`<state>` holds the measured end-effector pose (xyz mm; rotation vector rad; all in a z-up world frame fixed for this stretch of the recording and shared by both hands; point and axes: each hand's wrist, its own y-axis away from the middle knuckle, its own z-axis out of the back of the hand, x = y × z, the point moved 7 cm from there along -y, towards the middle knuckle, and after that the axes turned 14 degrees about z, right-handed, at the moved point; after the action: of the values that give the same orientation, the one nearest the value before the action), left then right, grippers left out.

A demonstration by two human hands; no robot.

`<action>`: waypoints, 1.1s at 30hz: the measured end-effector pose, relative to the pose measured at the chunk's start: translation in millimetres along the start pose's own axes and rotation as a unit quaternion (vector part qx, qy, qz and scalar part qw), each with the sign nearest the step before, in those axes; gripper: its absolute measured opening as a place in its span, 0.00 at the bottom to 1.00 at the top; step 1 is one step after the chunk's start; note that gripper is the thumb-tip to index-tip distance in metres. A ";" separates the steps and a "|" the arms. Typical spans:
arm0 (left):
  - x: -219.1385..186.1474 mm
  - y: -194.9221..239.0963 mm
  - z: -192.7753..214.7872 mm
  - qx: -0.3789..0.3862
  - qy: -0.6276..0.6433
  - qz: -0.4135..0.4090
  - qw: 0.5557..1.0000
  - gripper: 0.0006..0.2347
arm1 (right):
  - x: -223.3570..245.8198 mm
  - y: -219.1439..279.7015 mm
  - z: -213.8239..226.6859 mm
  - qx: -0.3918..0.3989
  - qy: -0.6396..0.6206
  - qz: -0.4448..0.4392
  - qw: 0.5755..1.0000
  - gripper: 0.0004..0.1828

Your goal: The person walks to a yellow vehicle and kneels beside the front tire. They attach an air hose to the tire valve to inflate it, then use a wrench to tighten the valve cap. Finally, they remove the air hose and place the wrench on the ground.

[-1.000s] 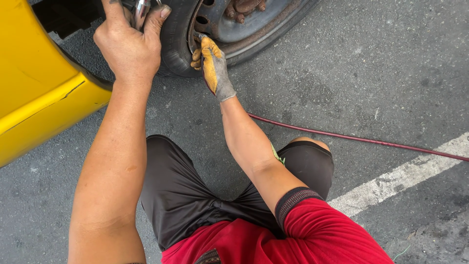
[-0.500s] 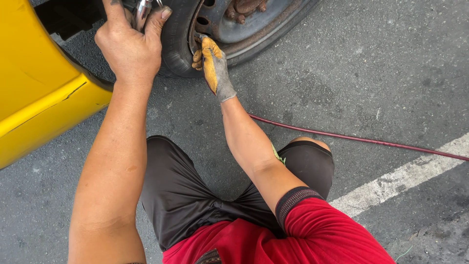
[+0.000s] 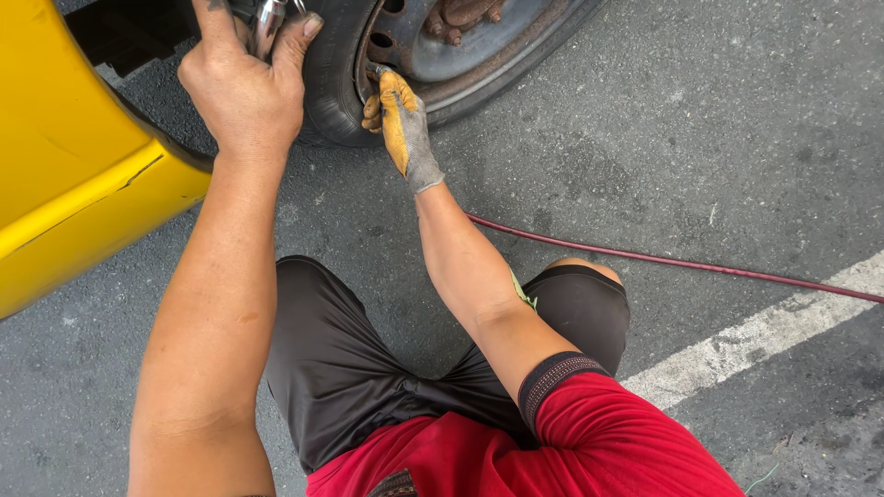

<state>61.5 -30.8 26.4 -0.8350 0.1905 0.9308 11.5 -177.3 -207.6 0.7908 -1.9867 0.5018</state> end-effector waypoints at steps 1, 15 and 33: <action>-5.1 -1.0 2.8 -0.001 0.006 -0.001 1.000 0.37 | -0.4 -0.4 -0.1 0.001 -0.001 0.006 1.000 0.30; -35.8 -5.3 19.9 -0.036 0.019 -0.058 0.997 0.22 | 15.2 6.0 -3.7 -0.013 0.015 -0.024 1.000 0.32; 81.1 293.6 69.0 0.063 0.116 0.192 0.972 0.08 | 88.0 76.0 31.5 0.052 -0.037 -0.065 0.996 0.30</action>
<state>-129.4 162.3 -128.0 -0.8015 0.6259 1.1679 -94.2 -171.9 -150.1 1.0086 -1.9735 0.5089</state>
